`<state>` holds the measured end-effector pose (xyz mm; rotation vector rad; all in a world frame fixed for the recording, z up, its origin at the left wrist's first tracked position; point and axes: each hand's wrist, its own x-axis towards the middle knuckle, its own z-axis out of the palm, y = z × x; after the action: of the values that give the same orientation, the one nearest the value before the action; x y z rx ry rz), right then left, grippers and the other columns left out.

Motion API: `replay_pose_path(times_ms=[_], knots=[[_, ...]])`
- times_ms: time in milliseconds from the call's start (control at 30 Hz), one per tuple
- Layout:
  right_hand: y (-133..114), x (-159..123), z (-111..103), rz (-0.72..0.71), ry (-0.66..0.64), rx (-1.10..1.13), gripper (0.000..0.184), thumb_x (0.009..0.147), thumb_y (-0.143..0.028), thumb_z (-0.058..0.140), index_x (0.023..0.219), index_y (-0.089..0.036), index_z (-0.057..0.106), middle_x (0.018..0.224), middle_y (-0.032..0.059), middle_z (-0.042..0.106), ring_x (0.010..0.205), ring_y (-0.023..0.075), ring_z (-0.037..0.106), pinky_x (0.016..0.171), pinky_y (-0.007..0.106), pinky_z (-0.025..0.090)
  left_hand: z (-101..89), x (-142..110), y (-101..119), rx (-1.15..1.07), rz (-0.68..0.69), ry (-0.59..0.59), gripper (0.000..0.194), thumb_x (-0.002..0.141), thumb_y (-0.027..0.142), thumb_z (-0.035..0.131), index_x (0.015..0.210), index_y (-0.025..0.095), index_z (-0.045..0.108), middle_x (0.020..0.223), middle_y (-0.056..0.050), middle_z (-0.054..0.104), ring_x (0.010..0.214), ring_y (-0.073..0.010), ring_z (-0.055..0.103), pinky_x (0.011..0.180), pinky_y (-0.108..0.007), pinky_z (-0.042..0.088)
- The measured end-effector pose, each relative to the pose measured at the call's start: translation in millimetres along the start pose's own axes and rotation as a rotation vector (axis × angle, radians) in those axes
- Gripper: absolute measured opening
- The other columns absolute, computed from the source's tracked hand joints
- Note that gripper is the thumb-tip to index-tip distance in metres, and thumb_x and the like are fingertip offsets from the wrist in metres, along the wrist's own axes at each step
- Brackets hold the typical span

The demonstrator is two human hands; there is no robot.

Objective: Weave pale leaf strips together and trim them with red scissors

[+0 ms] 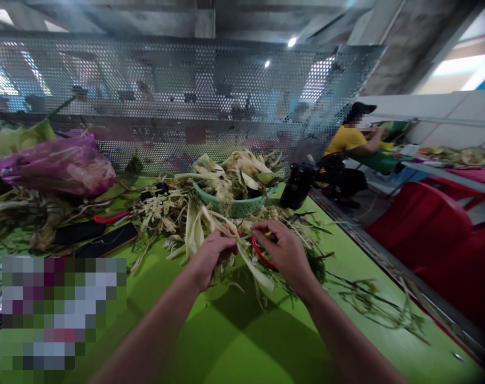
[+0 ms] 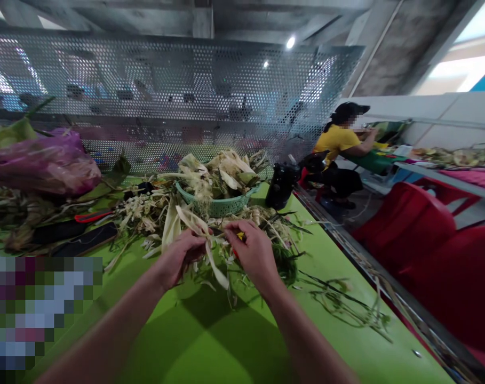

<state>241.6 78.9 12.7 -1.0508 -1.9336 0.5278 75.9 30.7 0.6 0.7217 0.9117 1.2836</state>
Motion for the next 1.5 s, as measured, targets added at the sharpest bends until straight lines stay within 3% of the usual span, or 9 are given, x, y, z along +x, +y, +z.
replay_pose_path(times_ms=[100,233,433,567,733,933,1100,1333,1500], knots=[[0,1,1,0.043,-0.057,0.123,0.020,0.086,-0.036,0.055,0.087,-0.021,0.069,0.089,0.0046,0.064,0.086,0.0198,0.058,0.078,0.031,0.042,4.6,-3,0,0.140,0.037,-0.083,0.028,0.071,0.017,0.060,0.099,0.018,0.063,0.090,-0.002,0.066,0.078,-0.0115,0.057,0.070,-0.021,0.043],[-6,-1,5,0.198,-0.174,0.368,0.020,0.078,-0.039,0.062,0.080,-0.020,0.068,0.076,0.0017,0.063,0.073,0.0171,0.057,0.068,0.029,0.043,9.1,-5,-1,0.279,0.102,-0.125,0.024,0.073,0.016,0.059,0.097,0.017,0.065,0.094,-0.005,0.067,0.090,-0.0164,0.056,0.083,-0.026,0.041],[-9,-3,7,0.359,-0.139,0.638,0.019,0.069,-0.035,0.070,0.072,-0.019,0.061,0.065,-0.0027,0.056,0.058,0.0109,0.048,0.056,0.025,0.038,8.1,-2,-7,0.331,0.097,-0.155,0.027,0.075,0.028,0.065,0.100,0.017,0.063,0.099,-0.006,0.066,0.098,-0.0195,0.055,0.089,-0.032,0.040],[-8,-5,9,0.381,-0.101,0.615,0.024,0.070,-0.040,0.069,0.070,-0.019,0.058,0.061,-0.0029,0.053,0.053,0.0100,0.042,0.050,0.024,0.034,10.7,-2,-6,0.327,0.086,-0.234,0.026,0.072,0.030,0.068,0.092,0.014,0.066,0.088,-0.005,0.067,0.088,-0.0182,0.057,0.085,-0.031,0.041],[-4,-5,11,0.361,-0.083,0.575,0.026,0.069,-0.042,0.070,0.069,-0.018,0.058,0.060,-0.0034,0.052,0.054,0.0100,0.042,0.051,0.024,0.035,12.6,-5,-4,0.285,0.061,-0.240,0.023,0.068,0.030,0.073,0.083,0.013,0.066,0.077,-0.003,0.065,0.076,-0.0144,0.055,0.078,-0.028,0.042],[-7,-2,4,0.322,-0.156,0.599,0.025,0.082,-0.044,0.058,0.084,-0.019,0.063,0.078,0.0006,0.062,0.069,0.0127,0.053,0.063,0.025,0.041,4.3,0,-11,0.064,-0.002,-0.019,0.026,0.074,0.040,0.067,0.089,0.018,0.066,0.070,0.002,0.060,0.056,-0.0061,0.046,0.055,-0.018,0.037],[-6,-3,4,0.322,-0.285,0.500,0.026,0.075,-0.042,0.067,0.078,-0.017,0.062,0.067,-0.0006,0.056,0.058,0.0105,0.046,0.051,0.023,0.035,2.6,2,-6,-0.083,0.012,0.059,0.027,0.072,0.038,0.070,0.087,0.017,0.066,0.065,0.002,0.055,0.053,-0.0053,0.045,0.052,-0.017,0.037],[-1,-2,6,0.220,-0.243,0.335,0.018,0.080,-0.036,0.060,0.079,-0.018,0.060,0.067,-0.0007,0.054,0.058,0.0112,0.043,0.052,0.023,0.034,-3.0,3,-5,0.138,0.058,0.104,0.030,0.077,0.047,0.062,0.081,0.017,0.064,0.071,0.001,0.057,0.058,-0.0069,0.045,0.056,-0.018,0.038],[-1,-3,7,0.157,-0.222,0.241,0.017,0.086,-0.035,0.052,0.078,-0.019,0.054,0.067,-0.0019,0.052,0.061,0.0126,0.044,0.057,0.025,0.036,-4.4,4,-4,0.228,0.079,0.001,0.024,0.077,0.040,0.064,0.083,0.017,0.062,0.073,0.000,0.058,0.067,-0.0086,0.051,0.063,-0.018,0.040]])
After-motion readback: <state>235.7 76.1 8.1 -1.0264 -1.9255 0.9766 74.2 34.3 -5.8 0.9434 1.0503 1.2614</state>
